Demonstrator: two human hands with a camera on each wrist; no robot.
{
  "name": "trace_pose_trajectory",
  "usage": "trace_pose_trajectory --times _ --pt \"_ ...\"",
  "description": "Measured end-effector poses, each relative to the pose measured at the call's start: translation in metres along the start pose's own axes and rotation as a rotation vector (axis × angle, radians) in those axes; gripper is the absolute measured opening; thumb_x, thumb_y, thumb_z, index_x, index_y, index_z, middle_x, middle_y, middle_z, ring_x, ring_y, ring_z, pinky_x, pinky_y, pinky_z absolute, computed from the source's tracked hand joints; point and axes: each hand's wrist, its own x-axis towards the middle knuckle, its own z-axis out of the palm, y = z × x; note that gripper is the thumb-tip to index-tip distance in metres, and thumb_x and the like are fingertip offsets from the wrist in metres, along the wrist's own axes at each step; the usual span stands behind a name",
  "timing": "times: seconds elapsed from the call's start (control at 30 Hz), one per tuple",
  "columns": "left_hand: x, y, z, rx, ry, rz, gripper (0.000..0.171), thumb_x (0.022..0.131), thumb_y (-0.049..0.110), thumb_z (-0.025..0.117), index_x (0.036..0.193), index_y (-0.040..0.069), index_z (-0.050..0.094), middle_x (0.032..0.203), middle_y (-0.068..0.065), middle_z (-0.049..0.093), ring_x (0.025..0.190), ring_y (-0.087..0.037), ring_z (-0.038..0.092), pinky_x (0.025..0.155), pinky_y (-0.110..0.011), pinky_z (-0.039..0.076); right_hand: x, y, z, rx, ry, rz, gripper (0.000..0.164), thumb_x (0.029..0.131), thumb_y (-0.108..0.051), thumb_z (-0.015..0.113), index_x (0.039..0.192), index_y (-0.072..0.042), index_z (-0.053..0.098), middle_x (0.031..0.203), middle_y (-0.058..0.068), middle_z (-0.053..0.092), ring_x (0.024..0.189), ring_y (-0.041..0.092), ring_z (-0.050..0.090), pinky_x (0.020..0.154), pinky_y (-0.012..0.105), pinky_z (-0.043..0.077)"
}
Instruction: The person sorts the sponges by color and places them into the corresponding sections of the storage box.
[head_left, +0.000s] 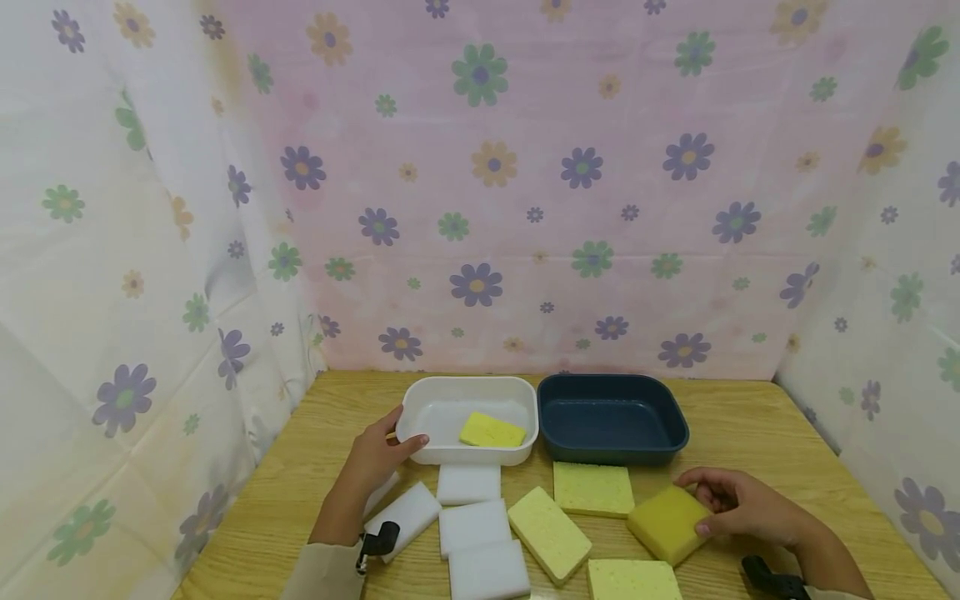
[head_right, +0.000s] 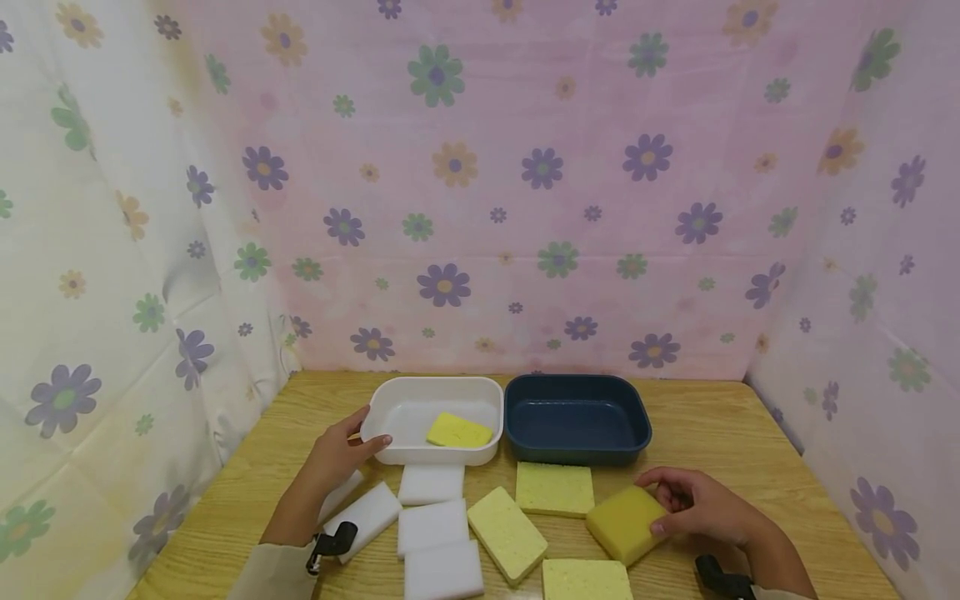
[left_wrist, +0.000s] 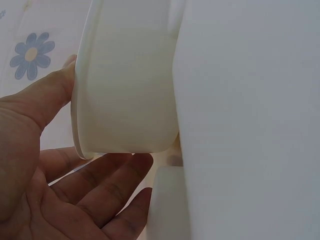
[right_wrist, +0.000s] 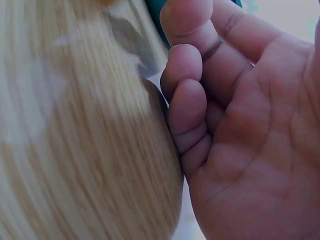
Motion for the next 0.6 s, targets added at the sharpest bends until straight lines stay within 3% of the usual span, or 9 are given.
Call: trace_pose_trajectory --times 0.07,0.23,0.4,0.53,0.6 --pt "0.0 0.0001 0.0002 -0.001 0.0 -0.001 0.095 0.091 0.048 0.078 0.164 0.01 0.031 0.161 -0.023 0.041 0.135 -0.041 0.057 0.1 -0.048 0.057 -0.0005 -0.0002 0.0002 0.018 0.003 0.011 0.044 0.095 0.005 0.066 0.136 0.011 0.052 0.085 0.03 0.044 0.073 0.028 0.046 0.063 0.027 0.047" --pt "-0.0005 0.0008 0.0004 0.004 0.0 -0.001 0.095 0.091 0.048 0.078 0.164 0.01 0.031 0.161 -0.024 0.041 0.135 -0.042 0.057 0.1 -0.048 0.057 -0.0027 -0.0009 0.0 0.062 0.017 0.051 0.045 0.094 0.004 0.067 0.134 0.013 0.049 0.095 0.011 0.057 0.08 0.022 0.055 0.071 0.03 0.053" --pt "-0.0014 0.002 0.0003 0.013 0.002 0.002 0.094 0.092 0.048 0.077 0.164 0.009 0.03 0.161 -0.024 0.041 0.135 -0.042 0.057 0.1 -0.048 0.057 -0.003 -0.0015 0.0002 0.036 0.032 0.056 0.044 0.095 0.002 0.068 0.133 0.014 0.048 0.099 0.009 0.057 0.082 0.019 0.056 0.072 0.032 0.053" --pt "-0.0023 0.0031 0.0 0.011 0.004 -0.001 0.092 0.093 0.046 0.077 0.163 0.01 0.031 0.16 -0.024 0.042 0.135 -0.042 0.057 0.1 -0.049 0.056 -0.0024 -0.0016 -0.0003 -0.019 0.02 0.032 0.055 0.095 0.0 0.069 0.143 0.012 0.045 0.124 0.017 0.062 0.1 0.013 0.062 0.084 0.024 0.054" --pt "-0.0027 0.0037 -0.0003 0.007 0.003 -0.005 0.093 0.092 0.047 0.077 0.164 0.01 0.031 0.16 -0.023 0.042 0.135 -0.041 0.057 0.1 -0.049 0.056 -0.0022 -0.0009 -0.0008 -0.015 -0.018 0.001 0.064 0.095 0.002 0.067 0.152 0.01 0.038 0.144 0.026 0.054 0.117 0.013 0.063 0.095 0.023 0.053"
